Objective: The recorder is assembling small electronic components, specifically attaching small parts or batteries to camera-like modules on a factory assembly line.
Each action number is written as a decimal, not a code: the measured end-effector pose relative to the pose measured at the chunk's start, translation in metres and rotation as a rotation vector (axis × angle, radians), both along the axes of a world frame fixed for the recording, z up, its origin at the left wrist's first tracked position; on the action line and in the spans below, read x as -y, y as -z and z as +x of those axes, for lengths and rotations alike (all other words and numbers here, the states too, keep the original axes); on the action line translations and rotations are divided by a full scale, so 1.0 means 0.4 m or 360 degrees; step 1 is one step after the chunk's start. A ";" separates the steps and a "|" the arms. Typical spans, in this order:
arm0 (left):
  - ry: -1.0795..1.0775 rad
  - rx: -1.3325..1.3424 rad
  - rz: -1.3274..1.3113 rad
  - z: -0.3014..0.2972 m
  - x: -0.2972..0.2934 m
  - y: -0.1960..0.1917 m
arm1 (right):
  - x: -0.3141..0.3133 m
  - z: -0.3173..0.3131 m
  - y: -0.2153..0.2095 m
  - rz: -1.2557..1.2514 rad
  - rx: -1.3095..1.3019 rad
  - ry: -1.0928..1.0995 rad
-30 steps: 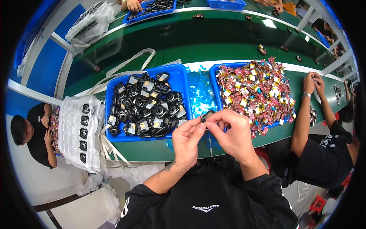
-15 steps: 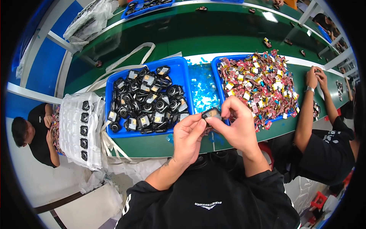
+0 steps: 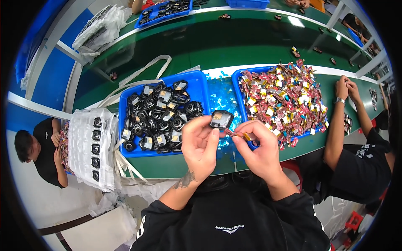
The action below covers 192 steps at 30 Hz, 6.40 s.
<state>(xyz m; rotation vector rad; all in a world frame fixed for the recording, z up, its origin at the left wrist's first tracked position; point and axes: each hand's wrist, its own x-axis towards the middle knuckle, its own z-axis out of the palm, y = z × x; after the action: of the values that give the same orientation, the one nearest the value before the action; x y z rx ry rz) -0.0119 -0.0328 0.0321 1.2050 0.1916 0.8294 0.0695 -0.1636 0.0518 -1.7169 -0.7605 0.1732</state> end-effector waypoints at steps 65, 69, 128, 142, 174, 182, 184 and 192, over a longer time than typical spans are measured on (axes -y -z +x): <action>0.0610 -0.0645 -0.0074 -0.084 0.014 0.005 | 0.050 -0.052 0.067 0.0120 -0.0231 0.0071; 0.0511 -0.0610 0.0062 -0.079 0.020 0.006 | 0.046 -0.055 0.073 0.0138 -0.0203 0.0092; 0.0442 -0.0388 -0.0040 0.074 0.043 -0.001 | 0.048 0.032 0.021 0.1103 -0.1637 -0.0050; 0.0619 -0.0786 0.0875 0.008 -0.031 -0.012 | 0.019 0.117 -0.099 -0.0402 0.0299 -0.0780; 0.0826 -0.0609 -0.0321 -0.003 -0.065 0.001 | 0.031 0.082 0.015 0.0363 -0.0285 -0.0838; 0.0064 -0.0406 0.0464 0.003 -0.065 -0.004 | 0.068 0.041 0.040 0.0806 -0.0716 -0.0272; 0.0116 -0.0454 0.0594 0.001 -0.069 -0.007 | 0.076 0.036 0.054 0.0575 -0.0556 0.0017; 0.0367 -0.0462 -0.0689 0.017 -0.048 -0.030 | 0.054 0.037 0.058 0.0553 -0.0253 -0.0226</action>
<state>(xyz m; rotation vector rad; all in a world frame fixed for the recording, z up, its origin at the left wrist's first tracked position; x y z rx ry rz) -0.0050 -0.0137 0.0442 0.9098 0.4368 0.3812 0.0845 -0.1852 0.0285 -1.3056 -0.7465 0.2562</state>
